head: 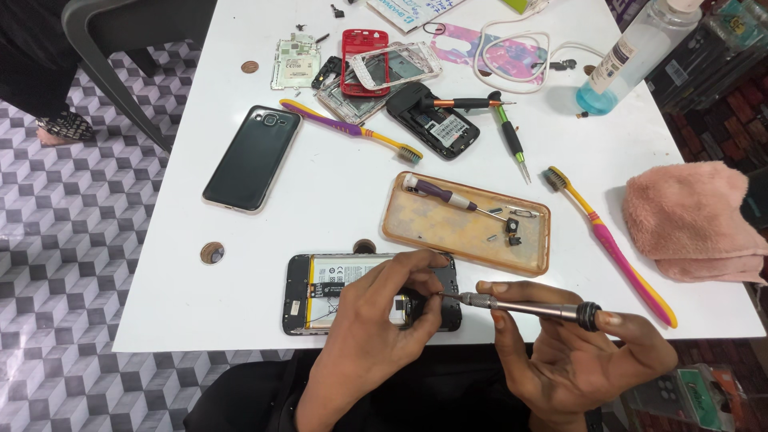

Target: The person uses a screwdriver to remove screws from a metal bracket on a disassembled smartphone. They lift the bracket off the device and place it on the table, then continue to unscrew additional components from the phone's interior.

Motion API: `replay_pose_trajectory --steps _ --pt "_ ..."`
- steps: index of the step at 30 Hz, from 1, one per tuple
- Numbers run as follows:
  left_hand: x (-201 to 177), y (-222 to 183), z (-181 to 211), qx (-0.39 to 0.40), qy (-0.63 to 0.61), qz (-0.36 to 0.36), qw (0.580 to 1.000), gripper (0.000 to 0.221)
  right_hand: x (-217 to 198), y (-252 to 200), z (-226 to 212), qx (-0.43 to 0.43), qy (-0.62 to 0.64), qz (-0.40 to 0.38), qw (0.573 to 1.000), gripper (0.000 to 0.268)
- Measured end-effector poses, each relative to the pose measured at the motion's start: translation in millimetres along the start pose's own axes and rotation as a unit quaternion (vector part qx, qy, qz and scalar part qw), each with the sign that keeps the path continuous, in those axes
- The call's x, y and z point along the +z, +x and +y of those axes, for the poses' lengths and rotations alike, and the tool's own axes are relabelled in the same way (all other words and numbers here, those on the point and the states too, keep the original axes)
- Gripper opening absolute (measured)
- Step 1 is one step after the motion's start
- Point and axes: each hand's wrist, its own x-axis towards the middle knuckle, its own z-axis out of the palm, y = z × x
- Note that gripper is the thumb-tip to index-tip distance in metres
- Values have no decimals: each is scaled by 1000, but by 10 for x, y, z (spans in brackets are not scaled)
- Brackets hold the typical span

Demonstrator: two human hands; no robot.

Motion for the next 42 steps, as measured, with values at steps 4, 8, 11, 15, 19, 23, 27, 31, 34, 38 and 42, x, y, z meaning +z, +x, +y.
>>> replay_pose_trajectory --steps 4,8,11,15,19,23,27,31,34,38,42 --pt "-5 -3 14 4 12 -1 1000 41 -8 -14 6 -1 -3 11 1000 76" --pt "0 -4 21 9 21 5 1000 40 -28 -34 15 -6 -34 -1 999 76" --pt "1 -7 23 7 15 6 1000 39 -22 -31 22 -9 -31 -2 999 76" --pt "8 -11 16 12 18 8 1000 36 -3 4 33 -7 -23 -1 1000 76" --pt "17 -8 8 31 20 14 999 33 5 49 38 -18 -31 -2 999 72" --pt "20 -13 39 98 77 27 992 26 -18 97 88 10 -12 -6 1000 35" --pt "12 -76 184 145 113 13 983 18 -53 201 221 -47 -35 -16 998 33" --pt "-40 -161 250 172 131 -1 976 18 -109 173 356 18 98 -12 995 68" --pt "-89 -181 207 137 135 8 981 18 -160 110 444 25 88 -41 995 77" --pt "-98 -271 203 125 123 13 984 17 -215 105 549 5 74 -91 993 75" --pt "-112 -496 183 118 107 22 987 18 -237 144 629 -7 -3 -124 992 77"
